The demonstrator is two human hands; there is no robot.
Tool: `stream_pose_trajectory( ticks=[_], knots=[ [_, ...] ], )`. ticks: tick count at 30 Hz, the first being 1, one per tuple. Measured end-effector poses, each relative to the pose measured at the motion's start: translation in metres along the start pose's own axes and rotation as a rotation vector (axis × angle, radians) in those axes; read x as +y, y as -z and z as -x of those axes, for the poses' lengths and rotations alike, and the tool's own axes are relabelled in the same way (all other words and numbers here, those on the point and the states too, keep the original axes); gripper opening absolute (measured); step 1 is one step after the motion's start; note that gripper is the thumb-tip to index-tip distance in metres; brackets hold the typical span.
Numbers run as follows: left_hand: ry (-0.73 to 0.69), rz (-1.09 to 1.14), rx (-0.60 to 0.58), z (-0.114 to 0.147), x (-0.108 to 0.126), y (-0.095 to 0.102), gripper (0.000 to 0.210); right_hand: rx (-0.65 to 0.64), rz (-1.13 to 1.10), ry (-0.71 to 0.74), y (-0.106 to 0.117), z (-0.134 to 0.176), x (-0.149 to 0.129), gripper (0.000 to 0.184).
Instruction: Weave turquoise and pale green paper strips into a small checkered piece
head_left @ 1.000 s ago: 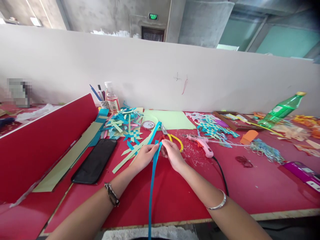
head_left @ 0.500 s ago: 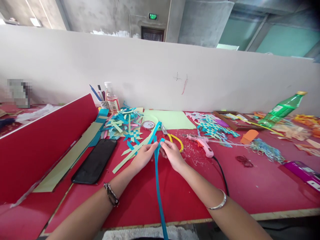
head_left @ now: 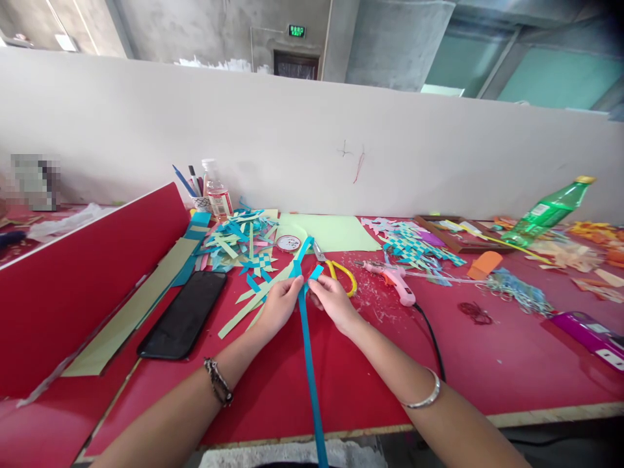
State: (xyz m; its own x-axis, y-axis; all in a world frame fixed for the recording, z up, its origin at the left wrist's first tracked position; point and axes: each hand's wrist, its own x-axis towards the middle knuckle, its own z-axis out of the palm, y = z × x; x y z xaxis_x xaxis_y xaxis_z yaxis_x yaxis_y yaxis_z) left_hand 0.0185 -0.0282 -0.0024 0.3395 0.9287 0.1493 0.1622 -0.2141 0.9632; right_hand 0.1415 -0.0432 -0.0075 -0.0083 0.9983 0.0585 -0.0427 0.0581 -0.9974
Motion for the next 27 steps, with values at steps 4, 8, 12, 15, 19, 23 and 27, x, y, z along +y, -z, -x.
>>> stream_pose_trajectory(
  ticks=[4, 8, 12, 15, 19, 23, 27],
  knots=[
    [-0.011, 0.025, -0.1, 0.001, 0.006, -0.003, 0.039, 0.047, -0.023, 0.026, 0.001, -0.001, -0.002, 0.032],
    [-0.026, 0.029, -0.092, 0.002, 0.011, -0.001, 0.038, 0.0, 0.017, 0.017, 0.0, 0.0, -0.004, 0.032],
    [-0.034, 0.009, -0.138, 0.001, 0.008, 0.001, 0.043, -0.04, 0.039, 0.024, 0.0, 0.002, -0.004, 0.029],
    [-0.044, -0.024, -0.122, 0.0, 0.004, 0.001, 0.046, -0.058, 0.049, 0.027, 0.001, 0.002, -0.003, 0.029],
    [-0.047, 0.004, -0.081, 0.0, 0.003, -0.002, 0.047, -0.04, 0.025, 0.027, 0.001, 0.001, -0.003, 0.028],
    [-0.036, 0.033, -0.062, 0.001, 0.005, -0.004, 0.045, -0.031, -0.009, 0.017, 0.0, 0.001, -0.002, 0.028],
    [0.013, 0.026, 0.101, 0.001, 0.003, -0.003, 0.038, -0.024, -0.021, 0.006, 0.0, 0.001, 0.002, 0.029]
  ],
)
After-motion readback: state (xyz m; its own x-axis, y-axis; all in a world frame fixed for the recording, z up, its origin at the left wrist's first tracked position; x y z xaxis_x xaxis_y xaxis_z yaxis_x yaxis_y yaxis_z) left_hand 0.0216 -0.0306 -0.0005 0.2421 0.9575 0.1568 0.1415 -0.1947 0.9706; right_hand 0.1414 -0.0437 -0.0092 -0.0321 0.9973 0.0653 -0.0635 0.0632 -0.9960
